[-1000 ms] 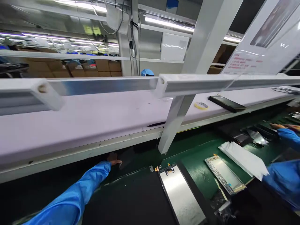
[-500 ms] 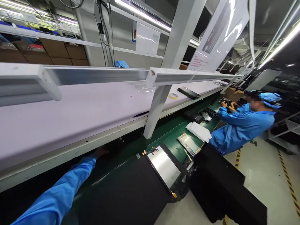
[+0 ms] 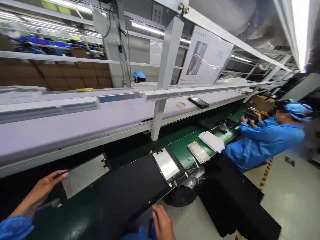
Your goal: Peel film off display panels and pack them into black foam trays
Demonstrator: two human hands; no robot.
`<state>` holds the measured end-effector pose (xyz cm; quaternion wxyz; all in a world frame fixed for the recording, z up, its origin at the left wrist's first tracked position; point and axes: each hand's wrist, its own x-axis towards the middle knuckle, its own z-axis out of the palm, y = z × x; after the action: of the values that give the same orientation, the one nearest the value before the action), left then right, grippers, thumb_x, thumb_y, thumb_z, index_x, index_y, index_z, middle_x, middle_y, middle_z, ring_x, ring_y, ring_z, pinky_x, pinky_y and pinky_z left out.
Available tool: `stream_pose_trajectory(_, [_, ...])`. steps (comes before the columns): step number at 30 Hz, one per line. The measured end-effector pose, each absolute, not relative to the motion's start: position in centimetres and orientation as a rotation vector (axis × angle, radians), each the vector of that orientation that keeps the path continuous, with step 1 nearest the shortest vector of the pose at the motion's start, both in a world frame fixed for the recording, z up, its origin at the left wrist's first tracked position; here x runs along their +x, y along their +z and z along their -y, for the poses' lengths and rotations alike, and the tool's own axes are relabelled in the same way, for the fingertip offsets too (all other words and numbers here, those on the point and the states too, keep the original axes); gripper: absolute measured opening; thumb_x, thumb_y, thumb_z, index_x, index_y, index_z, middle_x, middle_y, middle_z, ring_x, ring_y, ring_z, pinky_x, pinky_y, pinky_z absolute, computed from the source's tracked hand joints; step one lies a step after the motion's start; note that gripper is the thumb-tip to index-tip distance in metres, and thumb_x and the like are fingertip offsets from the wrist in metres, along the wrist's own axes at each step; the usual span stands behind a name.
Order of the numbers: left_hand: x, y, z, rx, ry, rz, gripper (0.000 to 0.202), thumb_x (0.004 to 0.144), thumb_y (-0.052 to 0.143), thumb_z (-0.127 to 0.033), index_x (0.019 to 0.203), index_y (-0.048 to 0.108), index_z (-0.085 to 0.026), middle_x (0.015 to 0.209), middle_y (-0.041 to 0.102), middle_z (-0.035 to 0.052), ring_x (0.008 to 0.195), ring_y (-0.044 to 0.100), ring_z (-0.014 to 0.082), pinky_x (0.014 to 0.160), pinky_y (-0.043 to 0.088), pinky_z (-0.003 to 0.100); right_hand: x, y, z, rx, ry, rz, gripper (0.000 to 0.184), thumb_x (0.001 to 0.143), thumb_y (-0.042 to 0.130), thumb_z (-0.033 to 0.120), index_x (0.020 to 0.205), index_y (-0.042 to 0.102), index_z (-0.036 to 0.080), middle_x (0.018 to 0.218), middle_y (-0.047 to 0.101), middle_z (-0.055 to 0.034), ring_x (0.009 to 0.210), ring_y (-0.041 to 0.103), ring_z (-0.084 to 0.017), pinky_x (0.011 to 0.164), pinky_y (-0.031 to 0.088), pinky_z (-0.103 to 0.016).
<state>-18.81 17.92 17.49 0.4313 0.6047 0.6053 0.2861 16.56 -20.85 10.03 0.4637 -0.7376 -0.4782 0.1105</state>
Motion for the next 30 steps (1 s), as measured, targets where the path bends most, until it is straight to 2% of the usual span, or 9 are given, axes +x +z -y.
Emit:
stream_pose_trajectory(5, [-19.5,22.6,-9.2,1.439,0.645,-1.271,0.056,0.058,0.081,-0.067,0.093,0.074,-0.024,0.083,0.079,0.0,0.085,0.068,0.0254,0.078,0.051,0.033,17.0,14.3,14.5,-1.526,0.386,1.414,0.041,0.1,0.048,0.033,0.14,0.054,0.028,0.136,0.062,-0.011,0.12,0.064,-0.025,0.096,0.059,-0.04])
stream_pose_trajectory(7, [-17.8,24.0,-6.7,1.413,0.579,-1.152,0.05,0.066,0.081,-0.061,0.097,0.074,-0.022,0.08,0.078,0.0026,0.079,0.068,0.0251,0.076,0.052,0.034,16.2,16.3,13.5,-1.453,0.329,1.576,0.059,0.096,0.058,0.041,0.15,0.041,0.025,0.152,0.047,-0.0147,0.137,0.05,-0.03,0.107,0.052,-0.048])
stream_pose_trajectory(10, [-14.5,24.5,-3.9,1.375,0.482,-1.037,0.046,0.07,0.08,-0.055,0.097,0.074,-0.017,0.079,0.077,0.0047,0.073,0.067,0.0243,0.068,0.05,0.032,14.9,18.0,13.9,-1.297,0.263,1.998,0.098,0.074,0.081,0.053,0.156,0.033,0.025,0.161,0.034,-0.0162,0.149,0.027,-0.04,0.119,0.028,-0.065])
stream_pose_trajectory(13, [-11.1,23.4,-2.0,1.274,0.417,-0.934,0.04,0.069,0.083,-0.049,0.09,0.076,-0.016,0.079,0.077,0.0058,0.07,0.067,0.0232,0.067,0.05,0.032,14.4,17.4,15.7,-1.224,0.158,2.127,0.077,0.08,0.08,0.033,0.149,0.046,0.028,0.153,0.047,-0.0144,0.146,0.035,-0.039,0.115,0.035,-0.066])
stream_pose_trajectory(15, [-9.1,22.1,-1.1,1.158,0.42,-0.853,0.038,0.072,0.081,-0.05,0.09,0.077,-0.016,0.084,0.078,0.008,0.076,0.069,0.025,0.074,0.052,0.034,14.9,16.2,17.0,-1.24,0.087,2.009,0.054,0.091,0.065,0.017,0.143,0.054,0.03,0.144,0.057,-0.0123,0.139,0.047,-0.034,0.109,0.047,-0.059])
stream_pose_trajectory(17, [-7.4,20.7,-0.2,1.017,0.428,-0.732,0.048,0.076,0.075,-0.058,0.101,0.077,-0.017,0.096,0.078,0.0117,0.09,0.071,0.03,0.084,0.054,0.041,16.1,15.0,18.2,-1.275,0.153,1.848,0.046,0.096,0.052,0.014,0.139,0.057,0.029,0.136,0.065,-0.0098,0.13,0.058,-0.028,0.105,0.053,-0.051])
stream_pose_trajectory(20, [-4.3,18.1,2.1,0.94,0.51,-0.679,0.06,0.073,0.076,-0.061,0.119,0.071,-0.023,0.113,0.074,0.0127,0.11,0.067,0.0341,0.095,0.052,0.049,18.4,13.6,19.2,-1.419,0.437,1.48,0.038,0.099,0.048,0.027,0.135,0.06,0.026,0.125,0.071,-0.0087,0.115,0.068,-0.025,0.098,0.058,-0.042])
stream_pose_trajectory(25, [2.7,14.0,7.8,0.877,0.718,-0.734,0.054,0.073,0.081,-0.043,0.12,0.063,-0.023,0.121,0.072,0.0119,0.121,0.063,0.0314,0.1,0.05,0.043,21.1,11.0,18.0,-1.348,0.876,1.015,0.047,0.092,0.058,0.054,0.124,0.065,0.021,0.116,0.074,-0.0099,0.111,0.069,-0.029,0.097,0.057,-0.046])
stream_pose_trajectory(30, [7.5,11.6,7.6,0.761,0.956,-0.922,0.05,0.066,0.079,-0.035,0.111,0.062,-0.02,0.106,0.076,0.0125,0.114,0.066,0.0312,0.102,0.049,0.043,24.6,8.7,17.3,-1.513,0.639,0.941,0.055,0.09,0.058,0.053,0.133,0.058,0.019,0.135,0.063,-0.0158,0.125,0.06,-0.03,0.106,0.05,-0.05])
